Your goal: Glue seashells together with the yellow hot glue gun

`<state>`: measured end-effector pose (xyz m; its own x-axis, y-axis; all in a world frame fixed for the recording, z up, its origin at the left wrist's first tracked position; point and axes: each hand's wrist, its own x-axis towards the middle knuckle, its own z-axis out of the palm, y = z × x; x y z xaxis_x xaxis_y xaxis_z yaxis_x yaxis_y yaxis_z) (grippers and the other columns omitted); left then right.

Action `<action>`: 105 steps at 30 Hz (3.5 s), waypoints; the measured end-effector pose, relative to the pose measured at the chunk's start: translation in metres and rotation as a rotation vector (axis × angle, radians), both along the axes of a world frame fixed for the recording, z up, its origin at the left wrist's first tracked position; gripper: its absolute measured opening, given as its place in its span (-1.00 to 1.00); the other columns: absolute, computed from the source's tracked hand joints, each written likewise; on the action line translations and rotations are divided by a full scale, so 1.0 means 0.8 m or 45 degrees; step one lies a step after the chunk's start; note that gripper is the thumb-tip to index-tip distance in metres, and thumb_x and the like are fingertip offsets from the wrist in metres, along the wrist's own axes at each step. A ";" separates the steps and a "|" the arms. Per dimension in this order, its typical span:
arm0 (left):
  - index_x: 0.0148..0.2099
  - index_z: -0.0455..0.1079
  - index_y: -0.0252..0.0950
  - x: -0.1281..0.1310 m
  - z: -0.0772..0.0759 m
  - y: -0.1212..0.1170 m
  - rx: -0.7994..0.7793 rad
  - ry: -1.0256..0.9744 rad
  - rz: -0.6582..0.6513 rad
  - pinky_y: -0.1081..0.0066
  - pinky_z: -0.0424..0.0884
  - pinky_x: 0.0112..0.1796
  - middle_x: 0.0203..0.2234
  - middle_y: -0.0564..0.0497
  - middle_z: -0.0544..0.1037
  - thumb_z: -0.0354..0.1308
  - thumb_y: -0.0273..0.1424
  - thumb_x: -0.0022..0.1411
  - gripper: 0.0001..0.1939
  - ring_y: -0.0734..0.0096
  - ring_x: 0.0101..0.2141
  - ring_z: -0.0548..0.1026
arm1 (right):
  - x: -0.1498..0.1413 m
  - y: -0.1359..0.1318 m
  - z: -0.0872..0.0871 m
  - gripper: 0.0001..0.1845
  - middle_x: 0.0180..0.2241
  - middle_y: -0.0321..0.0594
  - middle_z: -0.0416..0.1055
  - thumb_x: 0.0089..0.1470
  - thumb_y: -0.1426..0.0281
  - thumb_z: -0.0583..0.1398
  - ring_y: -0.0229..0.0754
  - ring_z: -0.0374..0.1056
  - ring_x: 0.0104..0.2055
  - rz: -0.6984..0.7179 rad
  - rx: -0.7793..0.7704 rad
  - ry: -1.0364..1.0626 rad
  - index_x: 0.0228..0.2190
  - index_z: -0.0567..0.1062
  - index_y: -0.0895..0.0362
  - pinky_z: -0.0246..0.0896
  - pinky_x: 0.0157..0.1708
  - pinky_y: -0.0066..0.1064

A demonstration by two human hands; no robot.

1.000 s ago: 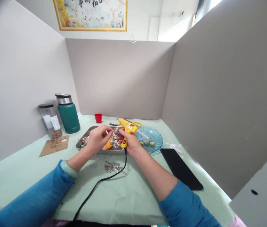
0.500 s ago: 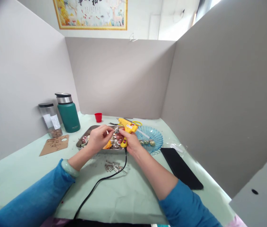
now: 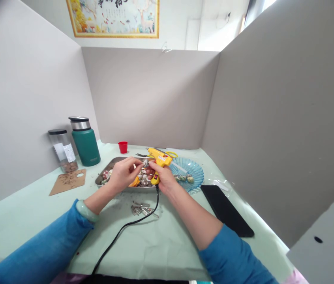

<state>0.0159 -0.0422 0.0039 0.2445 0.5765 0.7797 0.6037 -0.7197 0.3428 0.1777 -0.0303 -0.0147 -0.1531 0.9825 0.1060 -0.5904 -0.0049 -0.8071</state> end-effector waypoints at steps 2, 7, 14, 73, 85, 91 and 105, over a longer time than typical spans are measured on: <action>-0.30 0.45 -0.23 0.000 0.000 0.000 0.009 0.004 0.007 0.44 0.21 -0.42 -0.45 0.00 0.52 0.11 -0.41 0.20 -0.91 0.45 -0.53 0.35 | -0.001 -0.001 0.001 -0.70 -0.57 -0.34 0.43 -0.21 0.39 0.41 -0.32 0.37 -0.57 0.000 -0.002 0.000 -0.42 0.42 0.15 0.23 -0.68 -0.57; -0.33 0.40 -0.25 0.002 0.001 -0.003 0.037 0.088 0.064 0.46 0.22 -0.44 -0.47 0.03 0.52 0.07 -0.49 0.17 -0.91 0.47 -0.53 0.38 | -0.003 -0.003 0.002 -0.68 -0.57 -0.34 0.44 -0.23 0.38 0.41 -0.31 0.39 -0.56 -0.029 0.023 -0.016 -0.44 0.41 0.15 0.25 -0.67 -0.57; -0.37 0.35 -0.26 0.005 0.004 -0.006 0.009 0.164 0.160 0.47 0.21 -0.45 -0.50 0.05 0.50 0.08 -0.48 0.11 -0.95 0.49 -0.53 0.38 | -0.007 -0.006 0.002 -0.66 -0.52 -0.33 0.46 -0.28 0.35 0.43 -0.27 0.44 -0.50 -0.036 0.069 -0.059 -0.45 0.43 0.16 0.39 -0.55 -0.50; -0.25 0.36 -0.30 -0.001 0.005 0.008 -0.377 -0.376 -0.433 0.45 0.34 -0.51 -0.33 -0.04 0.49 0.19 -0.31 0.16 -0.83 0.56 -0.57 0.38 | 0.005 -0.007 0.011 -0.76 -0.57 -0.34 0.45 -0.21 0.38 0.40 -0.33 0.35 -0.58 0.105 -0.063 0.024 -0.44 0.48 0.15 0.23 -0.65 -0.56; -0.19 0.39 -0.34 0.003 0.007 0.003 -0.810 -0.657 -0.603 0.32 0.49 -0.31 -0.28 -0.09 0.56 0.27 -0.28 0.07 -0.70 0.39 -0.40 0.52 | 0.002 -0.005 0.006 -0.70 -0.53 -0.33 0.47 -0.27 0.48 0.41 -0.29 0.40 -0.53 0.000 -0.015 0.103 -0.43 0.45 0.15 0.34 -0.58 -0.52; -0.15 0.41 -0.35 0.006 0.006 0.002 -0.853 -0.765 -0.621 0.32 0.46 -0.22 -0.26 -0.07 0.55 0.34 -0.36 -0.01 -0.65 0.34 -0.26 0.52 | -0.002 -0.010 0.007 -0.65 -0.47 -0.35 0.46 -0.32 0.45 0.43 -0.30 0.41 -0.47 -0.039 0.058 0.037 -0.43 0.45 0.16 0.33 -0.54 -0.52; -0.04 0.41 -0.33 -0.001 -0.001 0.007 -0.969 -0.795 -0.824 0.32 0.47 -0.24 -0.11 -0.16 0.53 0.29 -0.31 0.09 -0.61 0.31 -0.24 0.53 | -0.003 -0.010 0.001 -0.68 -0.41 -0.31 0.49 -0.28 0.37 0.42 -0.34 0.35 -0.51 -0.045 0.175 -0.072 -0.42 0.47 0.14 0.28 -0.59 -0.53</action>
